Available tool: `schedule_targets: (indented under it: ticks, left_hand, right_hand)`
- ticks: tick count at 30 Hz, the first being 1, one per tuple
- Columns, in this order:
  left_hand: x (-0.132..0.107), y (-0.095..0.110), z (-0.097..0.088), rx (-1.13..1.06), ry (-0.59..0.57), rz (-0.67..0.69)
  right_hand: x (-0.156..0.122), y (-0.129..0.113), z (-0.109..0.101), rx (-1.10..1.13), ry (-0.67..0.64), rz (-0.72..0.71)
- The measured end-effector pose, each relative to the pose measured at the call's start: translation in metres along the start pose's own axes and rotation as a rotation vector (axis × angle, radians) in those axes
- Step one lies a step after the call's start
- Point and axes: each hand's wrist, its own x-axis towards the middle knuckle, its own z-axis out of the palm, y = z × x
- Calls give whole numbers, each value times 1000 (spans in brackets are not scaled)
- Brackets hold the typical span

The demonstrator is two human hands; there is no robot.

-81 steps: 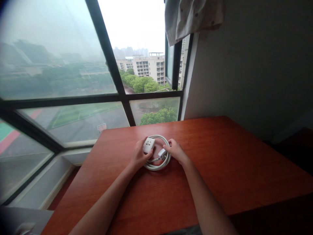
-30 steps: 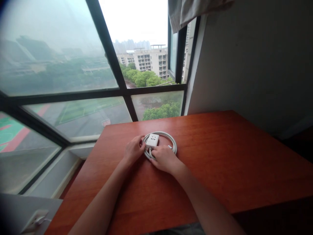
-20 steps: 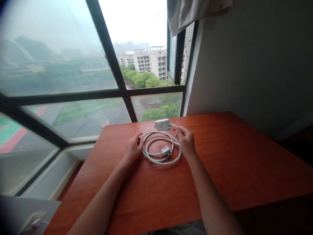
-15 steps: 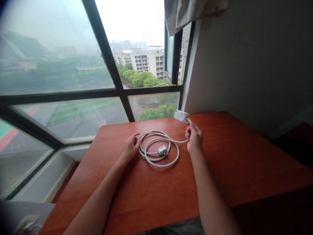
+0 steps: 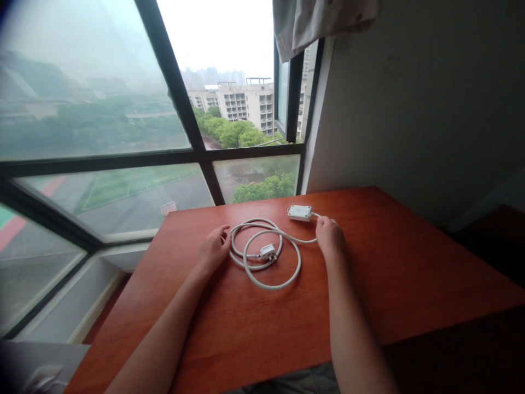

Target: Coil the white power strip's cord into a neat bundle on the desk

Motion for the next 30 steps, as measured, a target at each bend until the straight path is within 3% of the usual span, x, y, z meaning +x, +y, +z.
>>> schedule_targets:
  ticks: [3,7,12,14,16,19,22,25,28,30]
  left_hand:
    - [-1,4,-4,81,35,24]
    - [-5,20,-10,4,83,140]
    - [-17,54,-10,-594,-236,240]
    - [-22,68,-11,-871,-310,220]
    - [-27,78,-13,-1066,-386,214]
    - [-29,83,-10,-1167,-432,249]
    - [-28,74,-1,-975,-295,294]
    - [-25,60,4,-561,-196,311]
    - [-22,53,2,-213,-260,354]
    - [-20,52,0,-86,-334,405]
  right_hand:
    - [-1,5,1,-181,-30,19]
    - [-4,2,5,-180,44,2]
    - [-18,-30,2,115,267,-274]
    - [-29,-47,-2,314,175,-441]
    - [-43,-63,-6,514,-68,-616]
    - [-58,-80,-9,620,-302,-786]
    - [-61,-84,-9,630,-248,-785]
    - [-52,-76,-9,685,-72,-638]
    - [-41,-64,-12,698,184,-423]
    - [-35,-58,-16,758,285,-301]
